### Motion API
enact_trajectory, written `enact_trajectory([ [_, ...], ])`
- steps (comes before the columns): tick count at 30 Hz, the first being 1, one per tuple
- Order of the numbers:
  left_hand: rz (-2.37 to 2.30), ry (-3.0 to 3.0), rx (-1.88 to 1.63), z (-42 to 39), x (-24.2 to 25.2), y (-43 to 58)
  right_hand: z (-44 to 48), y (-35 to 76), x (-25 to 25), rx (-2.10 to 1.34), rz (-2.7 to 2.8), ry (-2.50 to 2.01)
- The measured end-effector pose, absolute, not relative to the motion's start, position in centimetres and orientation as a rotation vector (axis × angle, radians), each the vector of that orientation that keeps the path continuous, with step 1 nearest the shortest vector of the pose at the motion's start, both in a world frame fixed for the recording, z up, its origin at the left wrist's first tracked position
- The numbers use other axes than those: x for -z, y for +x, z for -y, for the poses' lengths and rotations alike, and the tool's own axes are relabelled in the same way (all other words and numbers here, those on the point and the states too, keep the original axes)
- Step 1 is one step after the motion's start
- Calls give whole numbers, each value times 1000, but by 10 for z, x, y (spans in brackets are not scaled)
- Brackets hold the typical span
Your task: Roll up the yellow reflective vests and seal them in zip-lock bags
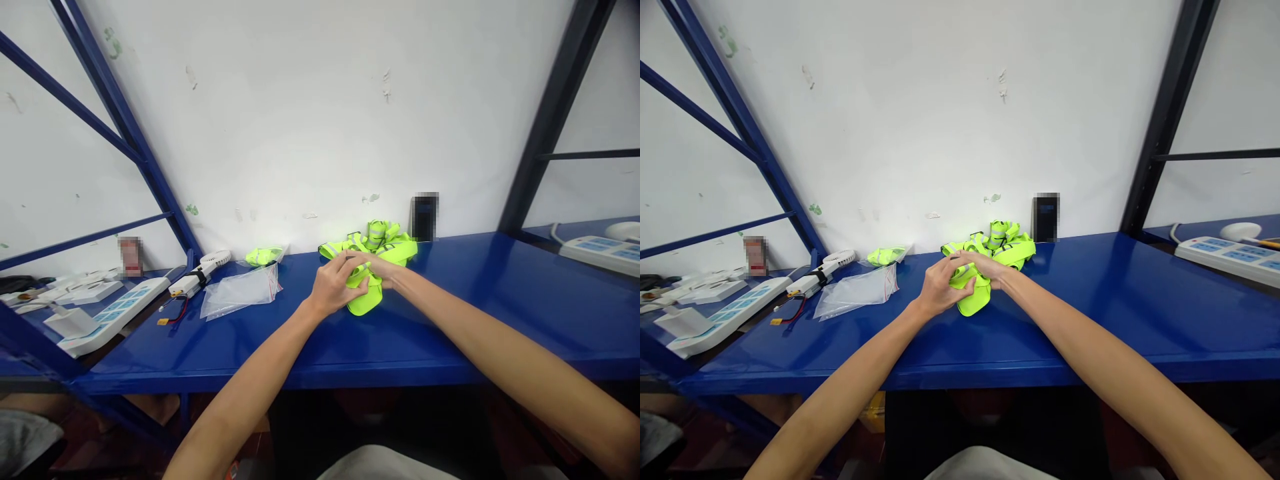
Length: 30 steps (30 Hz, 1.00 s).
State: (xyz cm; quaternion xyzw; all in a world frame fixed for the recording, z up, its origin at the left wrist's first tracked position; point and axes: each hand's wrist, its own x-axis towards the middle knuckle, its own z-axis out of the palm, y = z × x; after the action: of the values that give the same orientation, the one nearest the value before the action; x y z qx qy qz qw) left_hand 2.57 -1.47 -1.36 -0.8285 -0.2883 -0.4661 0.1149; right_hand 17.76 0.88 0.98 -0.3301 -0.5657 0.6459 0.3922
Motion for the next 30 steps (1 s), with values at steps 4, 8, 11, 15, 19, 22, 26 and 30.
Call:
enact_trajectory([
  [4, 828, -2356, 1360, 9, 13, 22, -11, 165, -7, -1050, 1449, -853],
  [8, 896, -2321, 1388, 4, 12, 21, -8, 161, -5, -432, 1485, -973],
  [11, 1104, -2249, 1541, 2, 9, 18, -1, 160, -5, -257, 1636, -1028],
  [15, 1348, -2173, 1769, -2, 2, 7, 5, 155, -2, -330, 1891, -931],
  [19, 1369, -2213, 2074, -10, -2, 0, 6, 151, 2, -379, 1917, -819],
  [22, 1379, -2276, 2282, -14, 1, 1, 3, 153, 5, -332, 1952, -692],
  [26, 1329, -2419, 2484, -16, 9, 3, -1, 160, 10, -199, 2047, -711],
  [30, 1399, -2491, 2560, -22, 14, 3, -4, 160, 13, -185, 2055, -846],
])
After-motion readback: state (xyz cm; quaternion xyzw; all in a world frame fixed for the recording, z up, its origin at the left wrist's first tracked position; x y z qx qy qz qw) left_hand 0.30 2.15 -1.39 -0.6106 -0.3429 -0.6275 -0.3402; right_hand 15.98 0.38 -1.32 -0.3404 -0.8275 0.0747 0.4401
